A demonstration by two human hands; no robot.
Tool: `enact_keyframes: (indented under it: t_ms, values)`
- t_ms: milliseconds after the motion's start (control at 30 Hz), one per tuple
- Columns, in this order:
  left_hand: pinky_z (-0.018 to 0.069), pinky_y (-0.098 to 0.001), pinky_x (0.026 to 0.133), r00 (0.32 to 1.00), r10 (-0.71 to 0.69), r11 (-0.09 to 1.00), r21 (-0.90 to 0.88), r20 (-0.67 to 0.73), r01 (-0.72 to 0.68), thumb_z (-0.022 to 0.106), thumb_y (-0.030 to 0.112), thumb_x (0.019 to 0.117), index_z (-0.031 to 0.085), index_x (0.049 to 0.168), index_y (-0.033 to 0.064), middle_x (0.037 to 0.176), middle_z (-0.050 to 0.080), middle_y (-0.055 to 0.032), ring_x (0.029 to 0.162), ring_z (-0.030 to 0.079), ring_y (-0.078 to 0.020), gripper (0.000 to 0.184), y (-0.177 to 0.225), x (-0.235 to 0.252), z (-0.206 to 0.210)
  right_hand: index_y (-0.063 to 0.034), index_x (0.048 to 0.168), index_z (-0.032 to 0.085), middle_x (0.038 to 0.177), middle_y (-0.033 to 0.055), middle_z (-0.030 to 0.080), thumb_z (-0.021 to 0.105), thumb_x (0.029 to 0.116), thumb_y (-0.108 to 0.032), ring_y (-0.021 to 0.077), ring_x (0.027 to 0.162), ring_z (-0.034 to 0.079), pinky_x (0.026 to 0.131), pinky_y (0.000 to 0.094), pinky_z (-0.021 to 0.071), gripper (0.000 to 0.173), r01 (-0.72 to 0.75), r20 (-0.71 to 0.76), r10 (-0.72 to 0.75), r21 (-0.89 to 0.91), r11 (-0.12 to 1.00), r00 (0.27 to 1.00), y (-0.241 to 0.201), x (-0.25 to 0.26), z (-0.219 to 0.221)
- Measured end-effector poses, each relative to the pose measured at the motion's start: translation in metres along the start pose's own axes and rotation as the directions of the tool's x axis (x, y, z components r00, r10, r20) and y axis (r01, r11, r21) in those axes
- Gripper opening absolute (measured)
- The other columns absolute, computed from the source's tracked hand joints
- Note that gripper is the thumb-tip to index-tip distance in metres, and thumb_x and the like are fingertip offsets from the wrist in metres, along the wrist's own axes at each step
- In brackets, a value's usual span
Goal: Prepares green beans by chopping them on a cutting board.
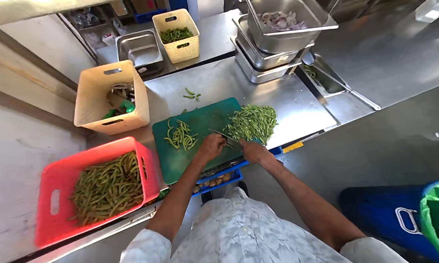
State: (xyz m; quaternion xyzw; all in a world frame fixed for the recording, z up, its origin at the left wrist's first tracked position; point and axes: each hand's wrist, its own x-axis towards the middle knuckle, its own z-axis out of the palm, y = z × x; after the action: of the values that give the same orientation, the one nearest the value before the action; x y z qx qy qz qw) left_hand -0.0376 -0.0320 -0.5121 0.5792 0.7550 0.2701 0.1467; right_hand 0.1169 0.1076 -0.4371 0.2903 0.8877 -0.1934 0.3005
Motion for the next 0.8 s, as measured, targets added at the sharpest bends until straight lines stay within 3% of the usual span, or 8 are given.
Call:
enact_keyframes:
  t_ms: [133,333,467,533,600,633,700,800]
  values:
    - [0.0558,-0.0438,0.099,1.0,0.008,1.0,-0.002,-0.003,-0.008,0.066,0.009,0.0976,0.079,0.101,0.0059,0.101,0.074,-0.0118,0.104,0.07,-0.0261,0.014,-0.001,-0.001,0.001,-0.0163,0.141,0.05,0.113,0.0211,0.069,0.06,0.0978,-0.017,0.0431,0.102,0.07,0.08,0.0647,0.0562,0.045,-0.012,-0.009,0.012,0.03,0.999,1.0,-0.003,-0.009,0.004]
    - [0.0554,-0.0428,0.1,1.0,0.024,1.0,-0.001,-0.002,-0.024,0.066,0.008,0.0971,0.078,0.099,0.0052,0.1,0.074,-0.0118,0.104,0.07,-0.0261,0.013,-0.003,-0.002,-0.001,-0.0179,0.145,0.05,0.113,0.0212,0.07,0.056,0.1016,-0.018,0.0434,0.103,0.069,0.082,0.0645,0.0557,0.044,0.013,0.017,-0.013,0.022,1.0,1.0,-0.002,-0.007,-0.006]
    - [0.055,-0.0436,0.101,0.997,0.072,0.997,0.0,-0.01,-0.072,0.066,0.005,0.0963,0.078,0.099,0.0038,0.101,0.074,-0.0133,0.105,0.07,-0.028,0.013,-0.001,-0.002,0.001,-0.0115,0.145,0.043,0.115,0.023,0.068,0.058,0.1029,-0.02,0.0435,0.102,0.07,0.081,0.0631,0.0572,0.046,-0.026,0.007,0.026,0.095,0.995,1.0,-0.011,-0.004,0.018]
    - [0.0542,-0.0445,0.102,0.999,0.044,0.999,-0.007,0.012,-0.044,0.065,0.007,0.0973,0.078,0.102,0.0033,0.104,0.074,-0.0146,0.107,0.07,-0.0289,0.014,-0.001,-0.003,-0.004,-0.0117,0.149,0.044,0.117,0.0243,0.068,0.058,0.104,-0.022,0.0449,0.105,0.069,0.084,0.0652,0.0554,0.048,0.005,-0.008,-0.004,0.085,0.996,1.0,-0.01,0.003,0.012]
    - [0.0565,-0.0438,0.098,0.997,-0.074,0.997,-0.01,-0.038,0.073,0.064,0.011,0.0994,0.078,0.105,0.005,0.104,0.074,-0.0126,0.104,0.071,-0.0261,0.017,0.0,-0.014,-0.012,-0.0116,0.143,0.049,0.112,0.0243,0.069,0.055,0.1054,-0.024,0.0455,0.102,0.069,0.083,0.0655,0.0554,0.041,0.037,-0.078,-0.031,0.075,0.996,0.996,-0.002,0.007,0.011]
    - [0.0581,-0.0436,0.095,0.976,-0.179,0.984,-0.006,-0.122,0.18,0.064,0.015,0.1002,0.078,0.106,0.0066,0.104,0.074,-0.0109,0.102,0.071,-0.0243,0.017,-0.001,-0.021,-0.018,-0.0103,0.14,0.052,0.108,0.0237,0.07,0.056,0.1052,-0.024,0.0447,0.1,0.07,0.082,0.0645,0.0562,0.038,0.048,-0.141,-0.035,0.089,0.995,0.989,0.002,0.006,0.01]
    - [0.0583,-0.0462,0.096,0.854,-0.445,0.889,-0.022,-0.27,0.456,0.066,0.022,0.1001,0.077,0.109,0.0095,0.111,0.073,-0.0104,0.106,0.071,-0.0255,0.019,-0.002,-0.043,-0.032,-0.0096,0.134,0.052,0.102,0.0208,0.069,0.055,0.1065,-0.026,0.0414,0.095,0.071,0.08,0.0614,0.0577,0.032,0.083,-0.198,-0.055,0.133,0.988,0.979,0.005,-0.001,0.012]
    - [0.0568,-0.0506,0.098,0.664,-0.681,0.706,-0.038,-0.309,0.707,0.073,0.03,0.0964,0.077,0.112,0.0134,0.121,0.07,-0.01,0.113,0.067,-0.0283,0.023,-0.012,-0.072,-0.04,-0.0115,0.135,0.051,0.105,0.0186,0.07,0.054,0.107,-0.028,0.0385,0.098,0.071,0.084,0.0583,0.0573,0.032,0.137,-0.094,-0.125,0.131,0.982,0.988,0.005,-0.013,0.028]
